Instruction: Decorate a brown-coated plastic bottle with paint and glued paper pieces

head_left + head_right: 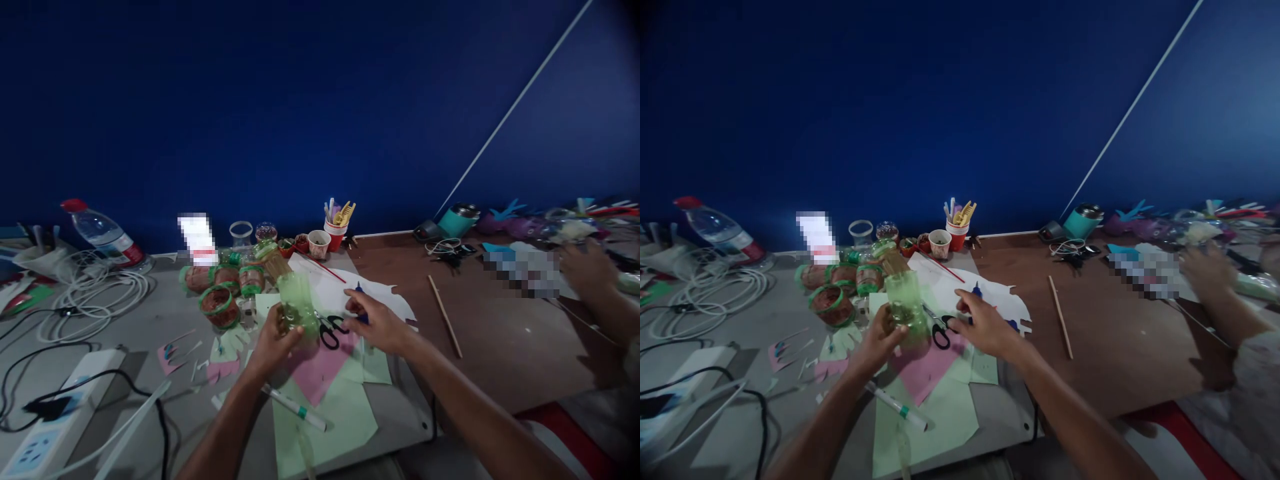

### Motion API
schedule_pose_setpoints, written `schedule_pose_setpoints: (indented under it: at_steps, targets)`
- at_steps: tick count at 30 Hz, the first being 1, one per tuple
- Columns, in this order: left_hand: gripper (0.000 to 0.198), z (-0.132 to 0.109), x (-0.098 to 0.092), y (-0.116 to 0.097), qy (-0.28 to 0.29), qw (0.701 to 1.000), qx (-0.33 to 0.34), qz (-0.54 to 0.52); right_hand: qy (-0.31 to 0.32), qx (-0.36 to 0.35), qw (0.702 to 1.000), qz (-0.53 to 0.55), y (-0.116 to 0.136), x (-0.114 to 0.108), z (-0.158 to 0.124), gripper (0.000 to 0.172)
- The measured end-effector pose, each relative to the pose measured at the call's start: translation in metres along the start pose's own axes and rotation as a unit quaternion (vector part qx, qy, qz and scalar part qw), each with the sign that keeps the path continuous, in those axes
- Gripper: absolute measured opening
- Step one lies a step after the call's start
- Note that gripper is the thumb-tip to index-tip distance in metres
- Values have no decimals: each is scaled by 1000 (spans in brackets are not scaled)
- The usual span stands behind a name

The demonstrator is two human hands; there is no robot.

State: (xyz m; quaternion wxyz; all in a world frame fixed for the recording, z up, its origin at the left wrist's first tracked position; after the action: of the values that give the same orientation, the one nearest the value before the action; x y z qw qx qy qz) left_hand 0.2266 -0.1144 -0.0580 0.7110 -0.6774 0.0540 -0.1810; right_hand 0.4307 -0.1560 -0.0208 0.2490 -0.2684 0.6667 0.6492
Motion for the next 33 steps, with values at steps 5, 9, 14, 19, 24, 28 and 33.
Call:
schedule_pose_setpoints:
  at_steps: [5,9,14,19,24,28,33]
  targets:
    - [69,-6,10,-3,50,981,70,174,20,-20,987,159,41,35,9,89]
    - [83,-7,8,-5,53,959,126,248,37,-25,973,228,61,49,16,84]
    - [60,-13,8,-29,26,932,218,290,-34,-39,966,252,55,20,31,71]
    - [16,-24,36,-44,89,892,262,356,-177,-44,949,256,29,-19,53,60]
    - [20,-39,61,-50,167,872,313,337,-245,-13,952,183,-1,-14,72,61]
    - [20,-25,29,-54,65,899,287,325,-264,-37,956,127,-6,-9,82,59]
    - [17,-12,-38,-64,-137,934,247,218,-242,-12,965,97,-20,-1,91,66]
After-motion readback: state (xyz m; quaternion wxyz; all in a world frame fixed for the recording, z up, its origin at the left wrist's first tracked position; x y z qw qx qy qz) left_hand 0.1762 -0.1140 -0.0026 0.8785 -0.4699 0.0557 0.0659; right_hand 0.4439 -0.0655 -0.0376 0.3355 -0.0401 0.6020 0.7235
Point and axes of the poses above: each hand's wrist, its own z-axis towards the middle knuckle, its own x-axis out of the palm, y = z × x, the point moved 10 cm from there along z, towards the middle knuckle, and after that the axes turned 3 degrees about x, right-handed, at the moved point
